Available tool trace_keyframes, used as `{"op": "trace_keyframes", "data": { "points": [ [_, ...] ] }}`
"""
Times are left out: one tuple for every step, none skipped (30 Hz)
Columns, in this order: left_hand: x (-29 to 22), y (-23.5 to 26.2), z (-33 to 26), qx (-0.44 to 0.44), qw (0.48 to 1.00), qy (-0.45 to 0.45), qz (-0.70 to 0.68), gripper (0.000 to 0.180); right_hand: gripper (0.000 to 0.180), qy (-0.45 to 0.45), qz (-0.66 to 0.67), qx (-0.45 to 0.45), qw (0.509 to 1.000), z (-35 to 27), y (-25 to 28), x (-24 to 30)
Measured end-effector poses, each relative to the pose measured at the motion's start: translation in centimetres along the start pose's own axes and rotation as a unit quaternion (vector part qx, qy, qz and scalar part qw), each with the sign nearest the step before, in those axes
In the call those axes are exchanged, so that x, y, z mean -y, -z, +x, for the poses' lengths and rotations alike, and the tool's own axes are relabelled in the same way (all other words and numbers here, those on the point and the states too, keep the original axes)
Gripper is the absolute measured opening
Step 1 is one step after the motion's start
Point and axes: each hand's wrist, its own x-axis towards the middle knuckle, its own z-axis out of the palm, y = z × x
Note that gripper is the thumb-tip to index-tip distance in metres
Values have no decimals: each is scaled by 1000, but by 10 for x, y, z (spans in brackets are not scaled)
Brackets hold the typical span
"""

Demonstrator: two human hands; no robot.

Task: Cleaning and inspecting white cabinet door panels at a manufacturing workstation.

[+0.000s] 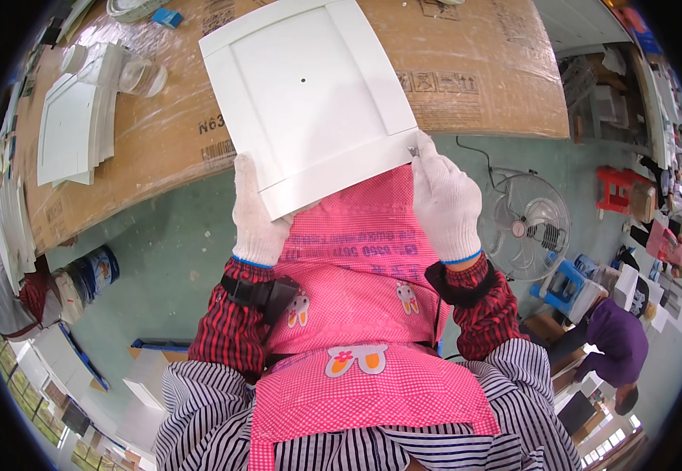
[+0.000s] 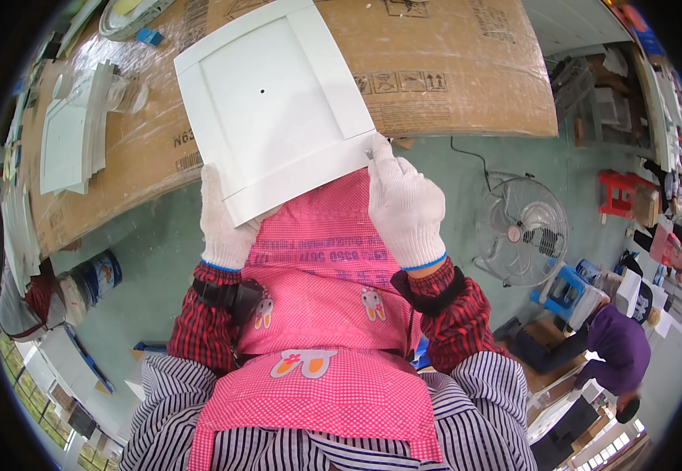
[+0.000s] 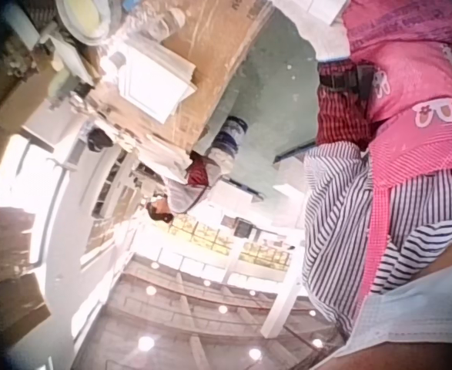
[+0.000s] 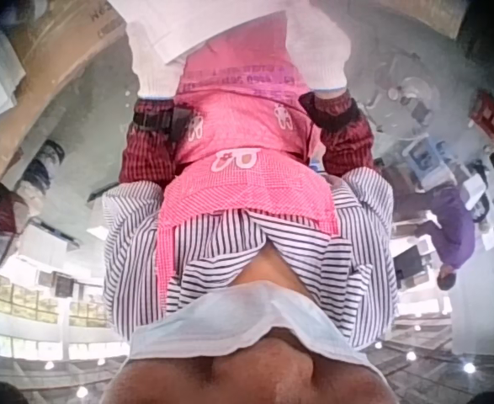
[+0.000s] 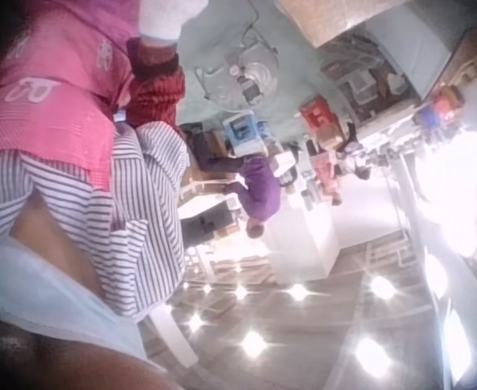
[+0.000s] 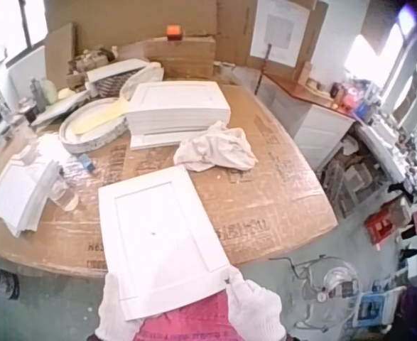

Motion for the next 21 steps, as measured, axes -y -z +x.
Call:
{"op": "trace_keyframes", "data": {
  "points": [
    [0, 1, 0, 0, 1000, 0, 0, 65, 36, -7, 9, -3, 1000, 1, 0, 1],
    [0, 3, 1, 5, 1000, 2, 5, 65, 36, -15, 17, -7, 1000, 1, 0, 1],
    [0, 4, 1, 10, 1000, 4, 11, 65, 36, -15, 17, -7, 1000, 0, 1, 1],
    [0, 3, 1, 11, 1000, 5, 11, 65, 35, -4, 11, -5, 1000, 0, 2, 1],
    [0, 3, 1, 8, 1000, 2, 12, 65, 35, 6, 6, -4, 1000, 0, 2, 1],
    [1, 3, 1, 5, 1000, -1, 14, 65, 35, 6, 5, -4, 1000, 0, 1, 0],
    [1, 3, 1, 5, 1000, -2, 13, 65, 34, 1, 6, -9, 1000, -1, 1, -1],
    [1, 4, 2, 6, 1000, -2, 16, 66, 33, -4, 7, -15, 1000, -1, 1, -1],
    [1, 4, 2, 7, 1000, -2, 18, 66, 33, -3, 7, -15, 1000, -1, 1, 0],
    [1, 4, 2, 7, 1000, -2, 18, 66, 34, -2, 6, -5, 1000, -3, 2, 2],
    [1, 4, 2, 6, 1000, 0, 16, 66, 35, -1, 6, 5, 1000, -4, 2, 3],
    [1, 4, 3, 4, 1000, 1, 14, 66, 35, -1, 6, 5, 1000, -3, 3, 1],
    [2, 4, 3, 4, 1000, 0, 14, 66, 37, -5, 7, 7, 1000, 0, 5, -1],
    [2, 5, 3, 1, 1000, 2, 8, 67, 38, -9, 9, 9, 1000, 1, 6, -2],
    [3, 5, 3, -1, 1000, 4, 2, 67, 38, -8, 9, 9, 1000, -1, 3, 0],
    [2, 5, 3, 0, 1000, 5, 2, 67, 38, -8, 16, 1, 1000, -3, 1, 2],
    [2, 4, 2, 3, 1000, 7, 4, 67, 39, -7, 23, -6, 1000, -5, -1, 3],
    [1, 4, 2, 6, 1000, 8, 5, 67, 39, -7, 23, -7, 1000, -4, 1, 2],
    [1, 5, 2, 5, 1000, 8, 5, 67, 39, 5, 20, -10, 1000, -2, 3, 0],
    [2, 6, 2, 4, 1000, 8, 8, 66, 38, 17, 18, -14, 1000, 1, 4, -3],
    [2, 6, 2, 2, 1000, 9, 10, 65, 38, 18, 19, -14, 1000, 4, 1, -8]
  ]
}}
